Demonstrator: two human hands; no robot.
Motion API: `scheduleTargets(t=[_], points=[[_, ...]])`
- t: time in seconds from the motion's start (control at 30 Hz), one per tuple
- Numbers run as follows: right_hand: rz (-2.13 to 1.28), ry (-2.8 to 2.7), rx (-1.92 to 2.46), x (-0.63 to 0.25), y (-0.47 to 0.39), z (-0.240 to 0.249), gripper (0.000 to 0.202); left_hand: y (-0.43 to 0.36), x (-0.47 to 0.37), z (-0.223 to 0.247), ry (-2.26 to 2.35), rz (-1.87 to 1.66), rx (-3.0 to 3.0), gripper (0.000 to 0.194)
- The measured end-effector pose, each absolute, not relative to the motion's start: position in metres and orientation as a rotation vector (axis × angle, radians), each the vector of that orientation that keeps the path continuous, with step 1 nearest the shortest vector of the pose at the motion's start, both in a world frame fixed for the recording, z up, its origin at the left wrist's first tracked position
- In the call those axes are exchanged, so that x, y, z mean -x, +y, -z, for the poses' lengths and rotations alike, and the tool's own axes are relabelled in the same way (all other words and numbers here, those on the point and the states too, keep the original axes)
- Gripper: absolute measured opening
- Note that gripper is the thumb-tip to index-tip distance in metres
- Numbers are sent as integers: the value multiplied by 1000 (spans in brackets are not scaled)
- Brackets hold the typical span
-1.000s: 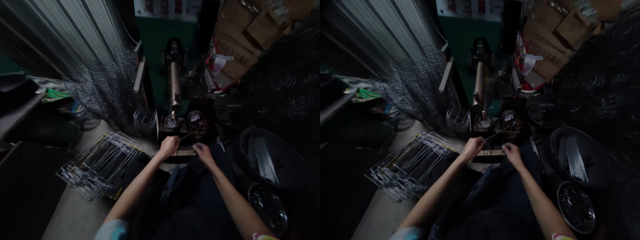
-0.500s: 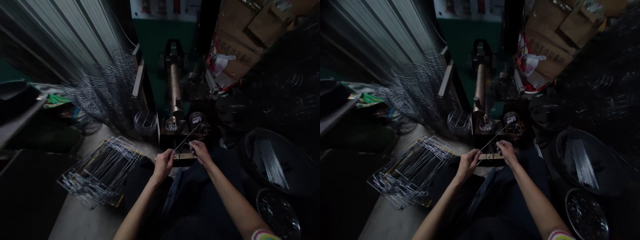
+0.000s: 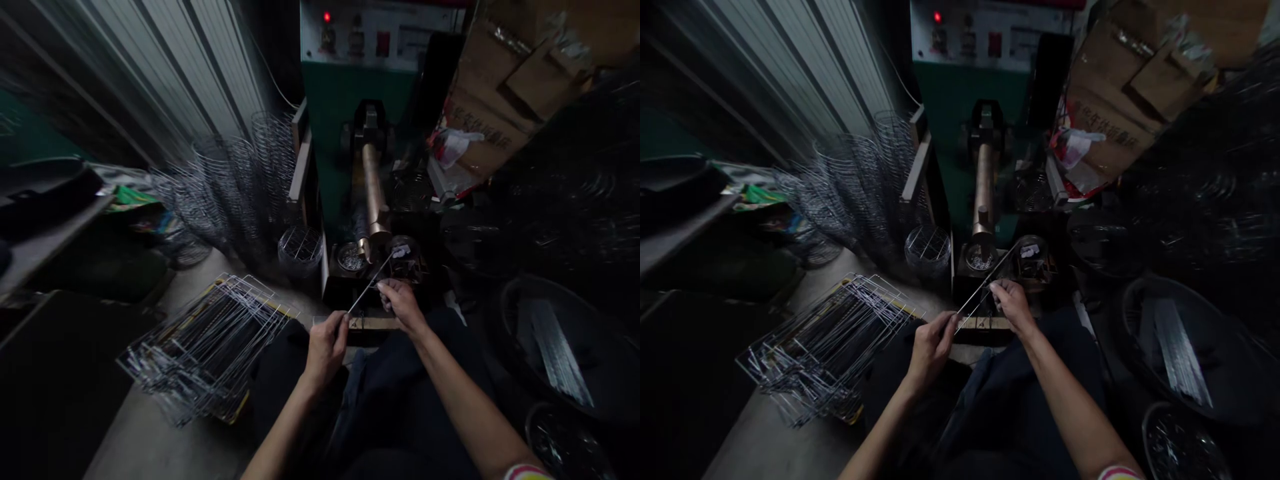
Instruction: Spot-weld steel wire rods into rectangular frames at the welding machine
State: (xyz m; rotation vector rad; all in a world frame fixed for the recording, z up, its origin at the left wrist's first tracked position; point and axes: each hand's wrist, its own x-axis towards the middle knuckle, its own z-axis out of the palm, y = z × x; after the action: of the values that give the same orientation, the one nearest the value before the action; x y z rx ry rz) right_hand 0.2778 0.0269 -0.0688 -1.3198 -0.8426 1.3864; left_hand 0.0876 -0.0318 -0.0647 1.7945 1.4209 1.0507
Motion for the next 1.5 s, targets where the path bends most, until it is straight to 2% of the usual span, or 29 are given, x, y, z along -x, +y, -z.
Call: scheduleTargets(t=[1.17, 1.33, 1.5], points=[[-1387, -922, 1165, -274, 59, 62, 33, -7, -82, 50, 1363, -1099, -1721, 28], [-1261, -1009, 1281, -276, 57, 55, 41, 0, -83, 57, 1351, -1123, -1687, 27], [-1144, -1046, 1360, -277, 60, 49, 39, 14, -79, 64, 1285, -1118, -1692, 30]])
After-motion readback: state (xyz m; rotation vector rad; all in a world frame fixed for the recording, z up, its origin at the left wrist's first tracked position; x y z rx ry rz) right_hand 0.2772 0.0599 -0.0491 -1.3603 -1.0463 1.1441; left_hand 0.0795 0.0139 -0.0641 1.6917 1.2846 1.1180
